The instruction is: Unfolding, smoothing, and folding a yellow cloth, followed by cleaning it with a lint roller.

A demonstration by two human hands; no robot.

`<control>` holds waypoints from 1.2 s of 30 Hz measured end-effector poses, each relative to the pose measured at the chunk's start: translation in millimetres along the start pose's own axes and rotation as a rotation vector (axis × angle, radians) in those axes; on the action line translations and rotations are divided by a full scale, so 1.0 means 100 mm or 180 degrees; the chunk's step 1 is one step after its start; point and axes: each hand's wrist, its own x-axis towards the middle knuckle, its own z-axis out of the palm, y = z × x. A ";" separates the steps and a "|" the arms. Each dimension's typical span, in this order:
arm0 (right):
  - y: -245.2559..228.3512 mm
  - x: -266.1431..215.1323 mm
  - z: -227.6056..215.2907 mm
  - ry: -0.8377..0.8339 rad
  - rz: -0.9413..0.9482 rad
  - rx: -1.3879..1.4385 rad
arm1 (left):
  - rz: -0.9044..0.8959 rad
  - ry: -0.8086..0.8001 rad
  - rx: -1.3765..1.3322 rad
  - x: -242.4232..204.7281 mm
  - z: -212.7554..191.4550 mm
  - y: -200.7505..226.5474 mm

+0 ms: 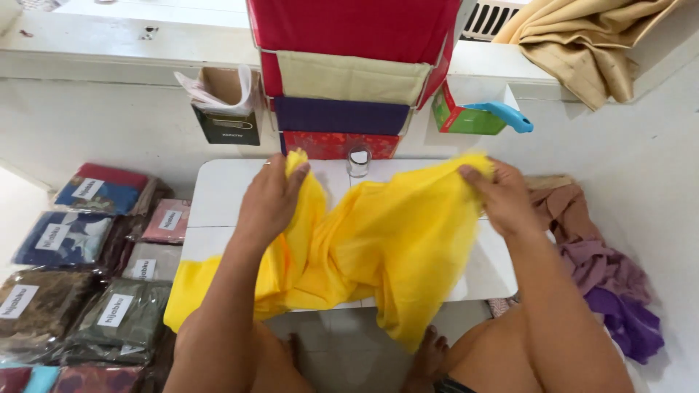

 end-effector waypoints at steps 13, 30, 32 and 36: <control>0.14 -0.01 -1.07 0.0079 0.0346 -0.0655 | -0.0967 0.0132 -0.1214 -0.34 -0.81 -0.61; -0.42 0.06 -1.75 0.1235 -0.0780 -0.1301 | -0.1150 0.2268 -0.0395 -0.27 -1.84 -2.06; -0.49 -0.06 -1.41 0.0517 -0.0179 -0.0939 | -0.0508 0.1633 -0.0010 -0.41 -1.65 -1.26; -0.53 -0.16 -0.76 0.0576 0.0515 -0.0650 | -0.1166 0.0806 -0.0906 -0.42 -1.08 -0.41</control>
